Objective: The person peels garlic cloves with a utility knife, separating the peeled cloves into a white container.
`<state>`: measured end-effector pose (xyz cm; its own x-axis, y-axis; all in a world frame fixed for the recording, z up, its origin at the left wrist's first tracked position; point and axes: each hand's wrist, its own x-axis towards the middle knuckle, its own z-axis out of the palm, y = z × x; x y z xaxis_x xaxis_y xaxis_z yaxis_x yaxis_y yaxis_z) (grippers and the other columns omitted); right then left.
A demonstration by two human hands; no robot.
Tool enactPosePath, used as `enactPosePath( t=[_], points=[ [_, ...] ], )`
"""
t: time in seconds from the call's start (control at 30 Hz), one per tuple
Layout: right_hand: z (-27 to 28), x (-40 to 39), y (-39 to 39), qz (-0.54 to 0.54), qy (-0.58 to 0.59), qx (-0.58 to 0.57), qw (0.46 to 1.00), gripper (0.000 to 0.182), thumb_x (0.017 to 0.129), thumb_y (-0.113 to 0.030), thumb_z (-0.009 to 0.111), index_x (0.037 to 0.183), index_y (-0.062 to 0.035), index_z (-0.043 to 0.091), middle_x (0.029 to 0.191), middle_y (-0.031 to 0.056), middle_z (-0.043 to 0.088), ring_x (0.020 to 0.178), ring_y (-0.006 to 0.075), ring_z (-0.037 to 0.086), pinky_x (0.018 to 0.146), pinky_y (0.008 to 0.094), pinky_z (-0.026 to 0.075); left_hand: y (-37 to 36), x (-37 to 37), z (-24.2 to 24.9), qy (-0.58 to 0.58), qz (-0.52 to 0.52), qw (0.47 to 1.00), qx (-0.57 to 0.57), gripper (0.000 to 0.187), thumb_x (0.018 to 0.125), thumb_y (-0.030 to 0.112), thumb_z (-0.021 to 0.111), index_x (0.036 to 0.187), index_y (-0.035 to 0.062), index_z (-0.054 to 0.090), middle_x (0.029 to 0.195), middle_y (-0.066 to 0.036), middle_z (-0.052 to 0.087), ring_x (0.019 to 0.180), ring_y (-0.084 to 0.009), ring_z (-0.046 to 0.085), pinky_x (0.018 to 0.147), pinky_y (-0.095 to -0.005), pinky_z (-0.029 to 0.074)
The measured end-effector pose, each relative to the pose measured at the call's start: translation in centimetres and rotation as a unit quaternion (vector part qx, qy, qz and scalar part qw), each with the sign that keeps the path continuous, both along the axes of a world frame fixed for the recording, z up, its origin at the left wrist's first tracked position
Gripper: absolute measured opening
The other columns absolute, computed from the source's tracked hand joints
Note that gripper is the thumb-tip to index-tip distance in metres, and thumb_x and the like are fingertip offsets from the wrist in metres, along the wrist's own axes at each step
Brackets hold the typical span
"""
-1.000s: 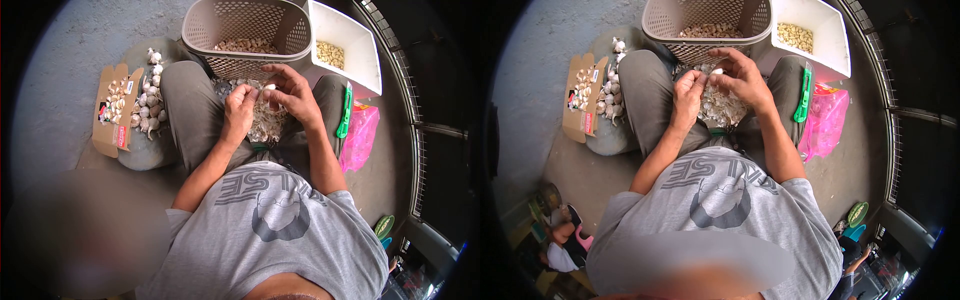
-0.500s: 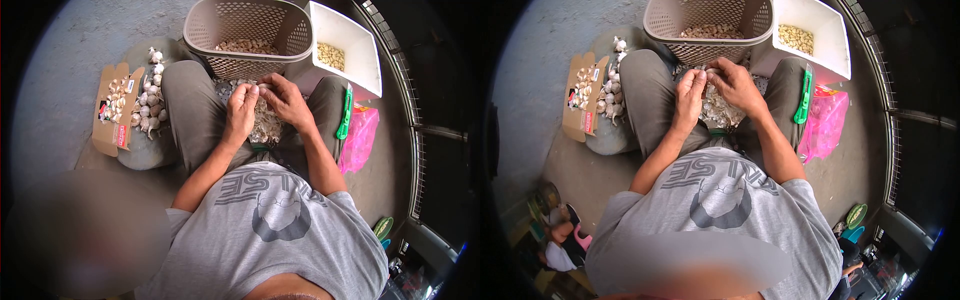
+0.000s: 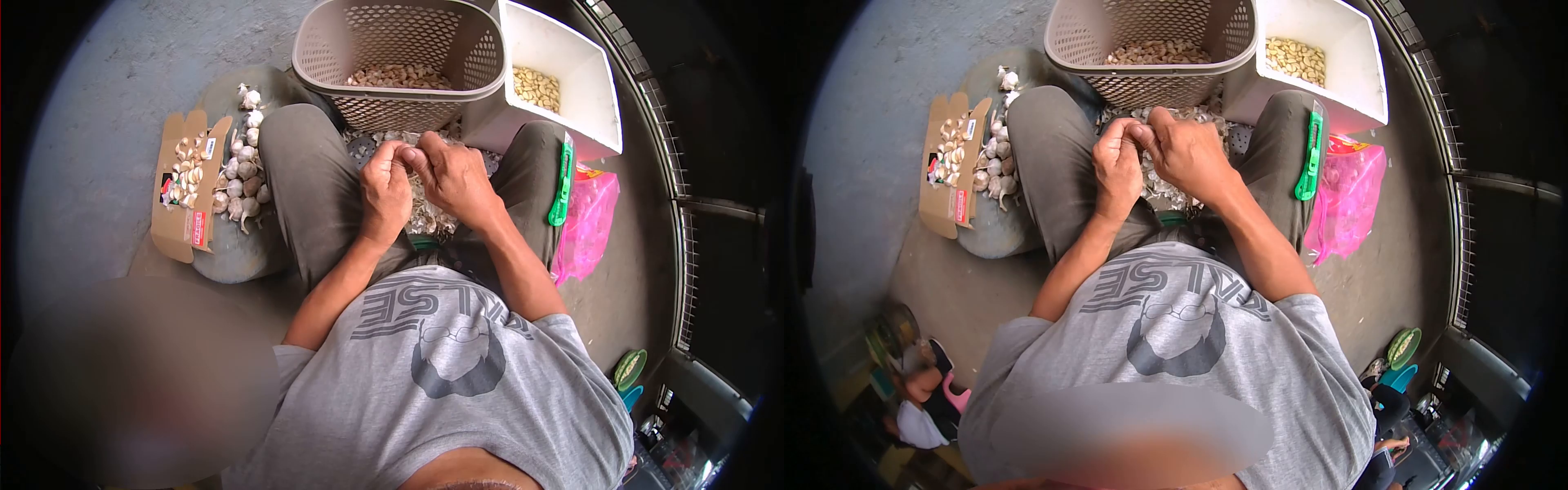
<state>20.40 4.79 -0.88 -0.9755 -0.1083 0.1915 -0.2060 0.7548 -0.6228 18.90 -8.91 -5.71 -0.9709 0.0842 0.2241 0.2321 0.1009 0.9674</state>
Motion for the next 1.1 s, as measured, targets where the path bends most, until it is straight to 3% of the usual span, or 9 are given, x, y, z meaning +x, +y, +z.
enactPosePath(
  t=[0.1, 0.2, 0.3, 0.43, 0.63, 0.77, 0.83, 0.9, 1.1],
  points=[
    [-0.1, 0.1, 0.2, 0.025, 0.005, -0.003, 1.0, 0.031, 0.105, -0.028, 0.059, 0.092, 0.0002, 0.058, 0.07, 0.0238, 0.062, 0.067, 0.0436, 0.064, 0.057, 0.0482, 0.05, -0.4, 0.4, 0.6, -0.145, -0.038, 0.982, 0.113, 0.026, 0.11, 0.016, 0.051, 0.093, 0.0014, 0.064, 0.077, 0.002, 0.06, 0.07, -0.004, 0.05, 0.061, -0.0226, 0.043],
    [0.2, 0.4, -0.6, 0.082, -0.03, -0.281, 0.956, 0.03, 0.106, -0.025, 0.057, 0.092, 0.0017, 0.057, 0.072, 0.0252, 0.061, 0.068, 0.0442, 0.063, 0.058, 0.0482, 0.05, -0.8, -0.9, -0.7, -0.193, -0.044, 0.951, 0.24, 0.027, 0.109, 0.021, 0.053, 0.095, 0.0015, 0.064, 0.081, 0.003, 0.06, 0.07, -0.0042, 0.052, 0.06, -0.022, 0.044],
    [-0.5, 0.7, -2.2, 0.115, 0.022, -0.242, 0.963, 0.032, 0.111, -0.027, 0.05, 0.099, -0.0001, 0.06, 0.074, 0.0117, 0.06, 0.064, 0.0219, 0.06, 0.06, 0.0349, 0.048, -1.0, -1.0, -1.4, -0.193, -0.06, 0.942, 0.27, 0.025, 0.107, 0.023, 0.058, 0.098, 0.0005, 0.065, 0.083, 0.003, 0.06, 0.071, -0.0045, 0.053, 0.062, -0.022, 0.044],
    [-0.5, -0.3, 0.7, 0.058, -0.197, -0.593, 0.779, 0.027, 0.109, -0.028, 0.056, 0.109, -0.0026, 0.066, 0.081, -0.0011, 0.06, 0.064, 0.0056, 0.049, 0.055, 0.0212, 0.039, -0.2, -0.6, 0.2, -0.255, -0.068, 0.931, 0.251, 0.015, 0.099, 0.012, 0.064, 0.108, 0.0016, 0.069, 0.081, 0.005, 0.061, 0.066, -0.0009, 0.047, 0.059, -0.0176, 0.037],
    [0.2, -1.1, 3.0, 0.034, -0.158, -0.472, 0.867, 0.028, 0.107, -0.023, 0.059, 0.112, 0.0017, 0.069, 0.081, 0.0004, 0.063, 0.063, 0.0063, 0.052, 0.054, 0.0228, 0.043, -0.2, -0.7, 0.0, -0.302, -0.1, 0.898, 0.303, 0.026, 0.097, 0.007, 0.064, 0.122, 0.0037, 0.068, 0.093, 0.004, 0.067, 0.071, -0.0007, 0.05, 0.062, -0.018, 0.038],
    [1.2, -1.1, 6.6, 0.265, -0.28, -0.486, 0.784, 0.027, 0.102, -0.016, 0.065, 0.116, 0.0057, 0.07, 0.084, 0.0076, 0.07, 0.065, 0.0119, 0.064, 0.053, 0.0247, 0.05, -1.0, -0.9, 0.0, -0.365, -0.111, 0.847, 0.371, 0.028, 0.104, 0.017, 0.054, 0.122, 0.0006, 0.066, 0.103, -0.003, 0.07, 0.086, -0.0103, 0.063, 0.072, -0.0253, 0.049],
    [1.8, -2.1, 4.5, 0.095, -0.124, -0.655, 0.739, 0.039, 0.102, -0.017, 0.064, 0.133, 0.0062, 0.06, 0.106, 0.0142, 0.07, 0.07, 0.0167, 0.068, 0.057, 0.0277, 0.055, -1.1, -1.0, -1.1, -0.356, -0.144, 0.828, 0.408, 0.032, 0.106, 0.02, 0.05, 0.124, -0.0016, 0.064, 0.105, -0.009, 0.07, 0.09, -0.019, 0.066, 0.078, -0.0319, 0.053],
    [1.1, -4.2, 3.9, -0.09, 0.004, -0.503, 0.859, 0.058, 0.104, -0.02, 0.062, 0.152, 0.0029, 0.039, 0.138, 0.0199, 0.052, 0.088, 0.0232, 0.07, 0.066, 0.0326, 0.059, -1.2, -0.7, -0.6, -0.36, -0.167, 0.809, 0.433, 0.033, 0.106, 0.021, 0.049, 0.126, -0.0025, 0.062, 0.106, -0.012, 0.07, 0.091, -0.0223, 0.067, 0.079, -0.0344, 0.053],
    [0.1, -1.1, 2.0, 0.109, 0.089, -0.026, 0.99, 0.027, 0.091, -0.015, 0.071, 0.11, 0.0033, 0.067, 0.107, 0.02, 0.07, 0.087, 0.036, 0.064, 0.081, 0.0456, 0.053, -0.7, -1.0, -0.9, -0.326, -0.126, 0.821, 0.451, 0.035, 0.107, 0.016, 0.049, 0.133, -0.0053, 0.057, 0.107, -0.011, 0.068, 0.093, -0.0209, 0.066, 0.083, -0.0358, 0.055]
  ],
)
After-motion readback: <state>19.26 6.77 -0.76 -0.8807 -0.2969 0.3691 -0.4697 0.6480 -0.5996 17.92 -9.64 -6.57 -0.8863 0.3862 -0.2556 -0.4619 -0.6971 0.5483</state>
